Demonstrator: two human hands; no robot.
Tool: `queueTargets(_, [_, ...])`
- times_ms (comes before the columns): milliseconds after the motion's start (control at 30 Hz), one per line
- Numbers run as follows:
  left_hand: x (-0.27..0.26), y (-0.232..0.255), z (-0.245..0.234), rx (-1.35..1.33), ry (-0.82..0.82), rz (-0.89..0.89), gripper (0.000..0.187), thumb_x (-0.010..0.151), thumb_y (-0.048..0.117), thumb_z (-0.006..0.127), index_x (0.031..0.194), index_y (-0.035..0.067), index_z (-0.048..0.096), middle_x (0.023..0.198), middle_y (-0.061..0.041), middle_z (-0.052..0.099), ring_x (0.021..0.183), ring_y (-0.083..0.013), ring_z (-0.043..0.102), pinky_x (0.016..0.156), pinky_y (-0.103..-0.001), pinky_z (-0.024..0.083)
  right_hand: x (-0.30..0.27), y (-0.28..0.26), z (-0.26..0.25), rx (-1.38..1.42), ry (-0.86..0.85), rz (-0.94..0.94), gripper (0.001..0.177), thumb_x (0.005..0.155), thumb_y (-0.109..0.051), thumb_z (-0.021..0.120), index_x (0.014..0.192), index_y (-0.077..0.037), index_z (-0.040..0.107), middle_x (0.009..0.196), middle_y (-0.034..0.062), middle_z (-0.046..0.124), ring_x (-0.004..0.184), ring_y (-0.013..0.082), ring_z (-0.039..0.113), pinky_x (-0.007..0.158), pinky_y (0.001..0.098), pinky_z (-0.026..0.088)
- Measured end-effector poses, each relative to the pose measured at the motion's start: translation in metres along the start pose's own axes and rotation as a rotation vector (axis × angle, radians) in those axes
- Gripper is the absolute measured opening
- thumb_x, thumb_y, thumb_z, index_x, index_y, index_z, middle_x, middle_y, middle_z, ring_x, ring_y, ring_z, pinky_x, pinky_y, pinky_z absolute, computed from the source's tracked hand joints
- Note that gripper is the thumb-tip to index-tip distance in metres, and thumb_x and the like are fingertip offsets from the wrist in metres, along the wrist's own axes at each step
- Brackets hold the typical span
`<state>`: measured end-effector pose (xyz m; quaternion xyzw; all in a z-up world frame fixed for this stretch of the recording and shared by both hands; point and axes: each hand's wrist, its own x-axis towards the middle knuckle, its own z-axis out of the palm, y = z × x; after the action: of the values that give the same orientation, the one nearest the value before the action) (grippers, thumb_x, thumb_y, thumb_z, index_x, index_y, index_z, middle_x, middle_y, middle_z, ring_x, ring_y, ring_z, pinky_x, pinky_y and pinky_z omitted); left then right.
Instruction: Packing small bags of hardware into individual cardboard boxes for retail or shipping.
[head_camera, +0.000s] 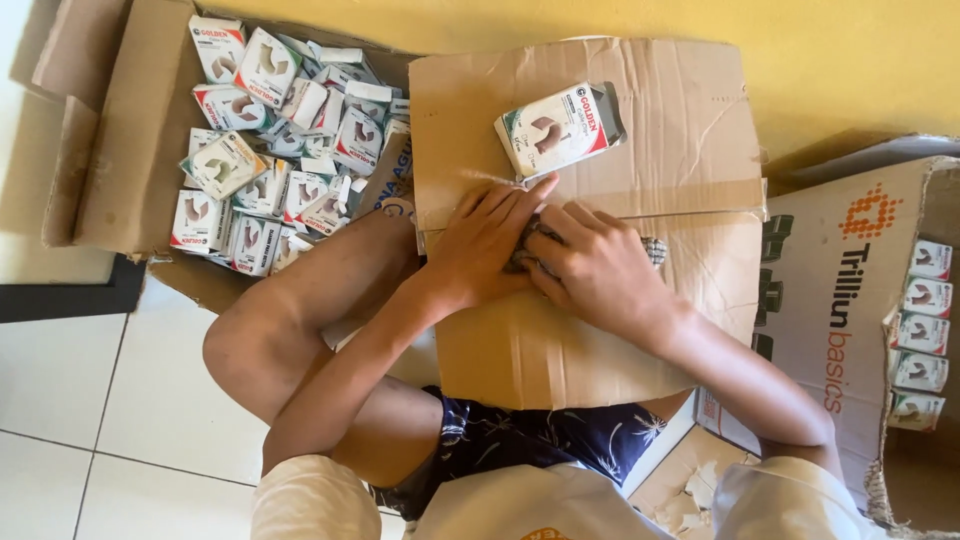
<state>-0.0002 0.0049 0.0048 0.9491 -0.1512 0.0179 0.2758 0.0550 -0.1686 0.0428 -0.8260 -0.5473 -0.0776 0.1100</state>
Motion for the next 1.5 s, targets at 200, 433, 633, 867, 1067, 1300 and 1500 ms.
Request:
queueTargets(200, [0.000,0.002,0.000,0.043,0.097,0.058,0.082,0.078,0.047,0.069,0.142,0.007,0.037,0.118,-0.010,0.058,0.122,-0.0230,0.048,0.109,-0.042,0.027,0.003,0.031,-0.001,-0.020,0.049,0.106,0.019,0.082,-0.035,0.066,0.086,-0.016,0.068,0.084,0.0019,0.058,0.080,0.0218,0.063,0.062,0.0346,0.052])
queueTargets(433, [-0.003,-0.002,-0.012,-0.054,0.113,0.208,0.064,0.074,0.036,0.079,0.125,0.007,0.054,0.115,-0.011,0.060,0.118,-0.0277,0.051,0.105,-0.048,0.033,-0.037,0.068,-0.017,0.060,0.103,0.301,0.017,0.084,-0.029,0.070,0.091,-0.014,0.068,0.082,0.0055,0.056,0.084,0.0274,0.062,0.064,0.0405,0.051])
queueTargets(633, [-0.002,-0.001,0.002,0.128,0.441,0.383,0.030,0.086,0.042,0.067,0.100,0.015,0.063,0.092,-0.001,0.066,0.088,-0.0194,0.065,0.081,-0.036,0.049,-0.065,0.054,-0.034,0.216,0.193,0.345,0.013,0.084,-0.026,0.071,0.090,-0.015,0.069,0.082,0.0029,0.058,0.082,0.0261,0.063,0.067,0.0383,0.051])
queueTargets(867, [-0.001,0.009,-0.001,-0.361,0.373,0.118,0.022,0.089,0.035,0.064,0.083,0.014,0.064,0.046,0.003,0.052,0.042,-0.0116,0.052,0.057,-0.025,0.046,-0.074,0.042,-0.048,0.342,0.297,0.318,0.008,0.085,-0.018,0.072,0.090,-0.011,0.071,0.083,0.0057,0.060,0.078,0.0287,0.062,0.070,0.0354,0.050])
queueTargets(1067, [-0.008,0.013,-0.020,0.057,0.419,-0.019,0.041,0.088,0.040,0.064,0.115,0.010,0.058,0.081,-0.015,0.063,0.076,-0.0324,0.066,0.075,-0.045,0.051,-0.069,0.042,-0.044,0.368,0.298,0.280,0.012,0.085,-0.016,0.071,0.092,-0.007,0.069,0.084,0.0110,0.060,0.075,0.0317,0.061,0.067,0.0388,0.050])
queueTargets(1300, [-0.008,0.004,-0.002,0.062,0.293,0.132,0.045,0.089,0.050,0.058,0.120,0.018,0.060,0.118,-0.004,0.060,0.118,-0.0241,0.053,0.094,-0.039,0.039,-0.033,0.052,-0.030,0.267,0.223,0.195,0.012,0.087,-0.016,0.070,0.096,-0.008,0.068,0.086,0.0112,0.059,0.081,0.0317,0.062,0.067,0.0400,0.050])
queueTargets(1500, [-0.006,-0.005,-0.010,0.037,0.215,0.145,0.038,0.087,0.042,0.066,0.117,0.019,0.063,0.125,-0.001,0.059,0.121,-0.0235,0.050,0.093,-0.040,0.037,-0.027,0.025,-0.021,0.338,0.102,0.081,0.014,0.083,-0.019,0.069,0.087,-0.005,0.068,0.083,0.0128,0.061,0.078,0.0337,0.064,0.063,0.0411,0.052])
